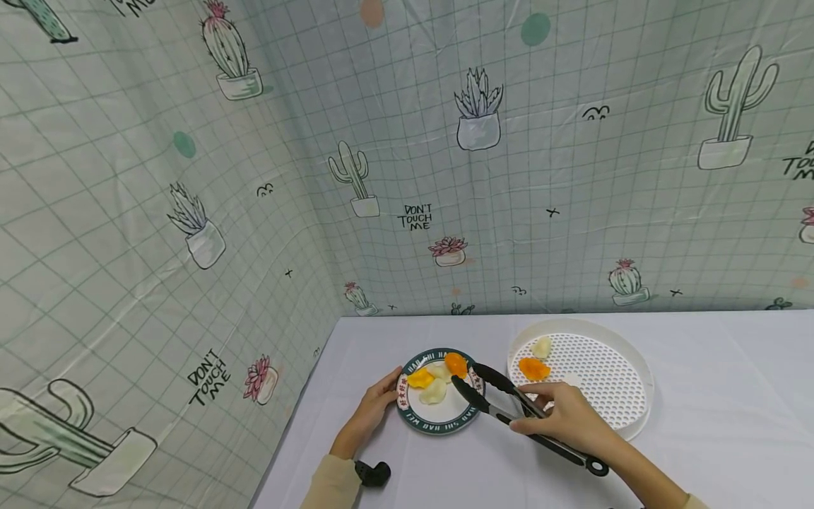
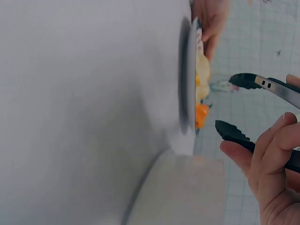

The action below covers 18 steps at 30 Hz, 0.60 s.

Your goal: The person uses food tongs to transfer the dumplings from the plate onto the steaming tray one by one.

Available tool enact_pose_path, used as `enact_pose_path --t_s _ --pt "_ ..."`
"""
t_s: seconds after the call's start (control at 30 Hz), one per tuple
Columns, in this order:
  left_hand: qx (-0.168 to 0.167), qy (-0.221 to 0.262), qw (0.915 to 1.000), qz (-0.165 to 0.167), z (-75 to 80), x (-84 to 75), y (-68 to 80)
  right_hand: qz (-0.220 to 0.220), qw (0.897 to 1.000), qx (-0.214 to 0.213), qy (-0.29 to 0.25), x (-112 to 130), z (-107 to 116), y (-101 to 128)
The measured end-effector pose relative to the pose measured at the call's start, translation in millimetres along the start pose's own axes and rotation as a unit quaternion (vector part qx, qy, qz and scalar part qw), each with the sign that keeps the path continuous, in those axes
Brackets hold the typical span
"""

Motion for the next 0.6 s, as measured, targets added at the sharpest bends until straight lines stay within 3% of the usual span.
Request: enact_pose_path --t_s 0.3,0.6 --pt "0.005 -0.003 1.0000 -0.007 0.8 -1.5 1.0 -0.015 1.000 0.009 0.009 3 -28 -18" --pt "0.002 -0.005 1.0000 -0.004 1.0 0.4 0.9 -0.023 1.000 0.004 0.010 1 -41 -27"
Point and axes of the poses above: each hand's wrist, its own y-axis away from the middle knuckle, its own z-axis out of the back of the hand, x = y × z, the point moved 8 cm from there along -y, towards the middle knuckle, and after that the axes turned 12 degrees about x, right-handed, at the moved point
